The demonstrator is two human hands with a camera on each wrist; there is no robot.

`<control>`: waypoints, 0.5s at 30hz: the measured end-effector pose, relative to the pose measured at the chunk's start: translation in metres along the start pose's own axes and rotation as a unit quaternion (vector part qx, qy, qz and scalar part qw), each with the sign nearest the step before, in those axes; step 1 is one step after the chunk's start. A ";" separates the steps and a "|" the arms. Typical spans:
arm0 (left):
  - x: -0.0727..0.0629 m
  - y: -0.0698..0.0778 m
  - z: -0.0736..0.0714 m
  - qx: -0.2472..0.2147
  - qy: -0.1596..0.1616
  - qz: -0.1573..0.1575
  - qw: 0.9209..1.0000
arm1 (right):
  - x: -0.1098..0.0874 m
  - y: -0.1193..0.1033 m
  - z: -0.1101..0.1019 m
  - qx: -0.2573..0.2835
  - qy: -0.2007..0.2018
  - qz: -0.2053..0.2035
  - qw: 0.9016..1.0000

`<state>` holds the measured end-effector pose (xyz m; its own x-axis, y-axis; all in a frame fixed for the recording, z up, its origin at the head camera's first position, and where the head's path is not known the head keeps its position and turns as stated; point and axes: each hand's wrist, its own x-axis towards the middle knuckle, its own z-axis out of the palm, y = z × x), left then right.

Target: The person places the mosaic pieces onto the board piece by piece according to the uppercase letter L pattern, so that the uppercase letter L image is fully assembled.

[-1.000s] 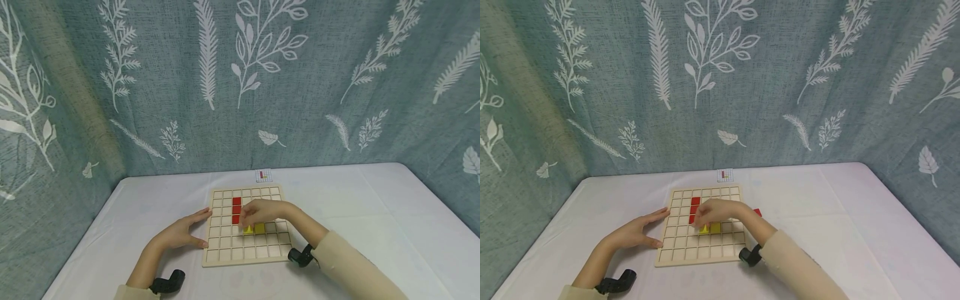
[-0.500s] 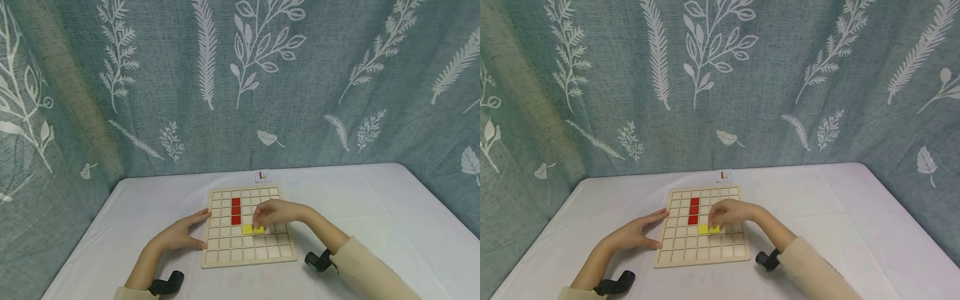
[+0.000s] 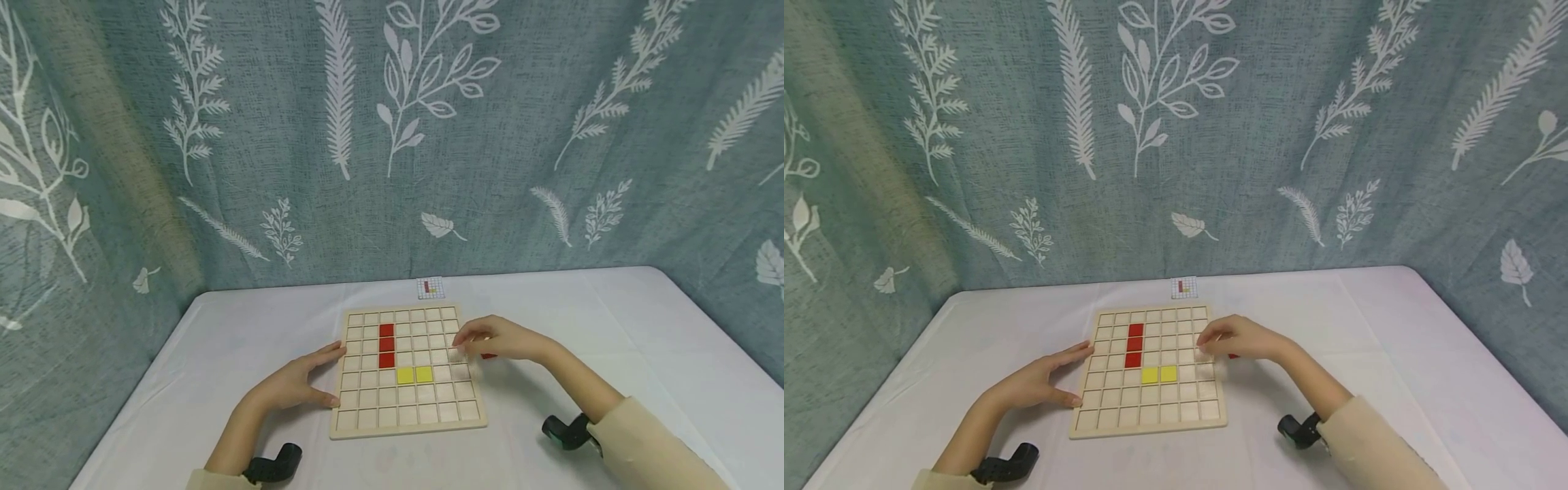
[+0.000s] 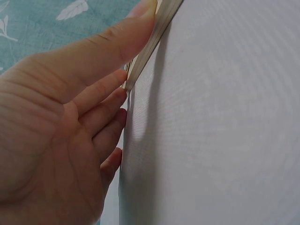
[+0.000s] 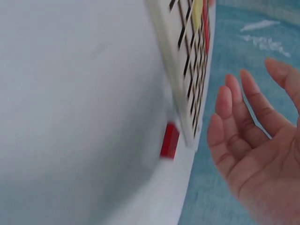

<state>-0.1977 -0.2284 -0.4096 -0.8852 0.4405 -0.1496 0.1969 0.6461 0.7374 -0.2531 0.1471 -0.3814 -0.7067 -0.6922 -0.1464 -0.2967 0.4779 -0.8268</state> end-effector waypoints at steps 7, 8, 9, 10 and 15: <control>0.000 -0.001 0.000 -0.004 -0.002 0.000 1.000 | -0.015 0.015 -0.014 -0.011 0.049 0.009 0.999; 0.000 -0.001 0.000 -0.005 -0.001 -0.001 1.000 | -0.016 0.017 -0.015 -0.014 0.054 0.011 0.998; 0.000 -0.001 0.000 -0.006 -0.001 -0.002 1.000 | -0.017 0.019 -0.015 -0.017 0.058 0.011 0.998; 0.000 -0.001 0.000 -0.008 -0.001 -0.002 1.000 | -0.018 0.021 -0.016 -0.018 0.061 0.013 0.998; 0.001 -0.003 0.000 -0.010 0.000 -0.004 1.000 | -0.021 0.031 -0.015 -0.013 0.068 0.015 0.998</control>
<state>-0.1993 -0.2296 -0.4117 -0.8869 0.4350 -0.1556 0.1811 0.6372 0.7492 -0.2573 0.1841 -0.3955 -0.7953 -0.5988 -0.0947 -0.2896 0.5125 -0.8084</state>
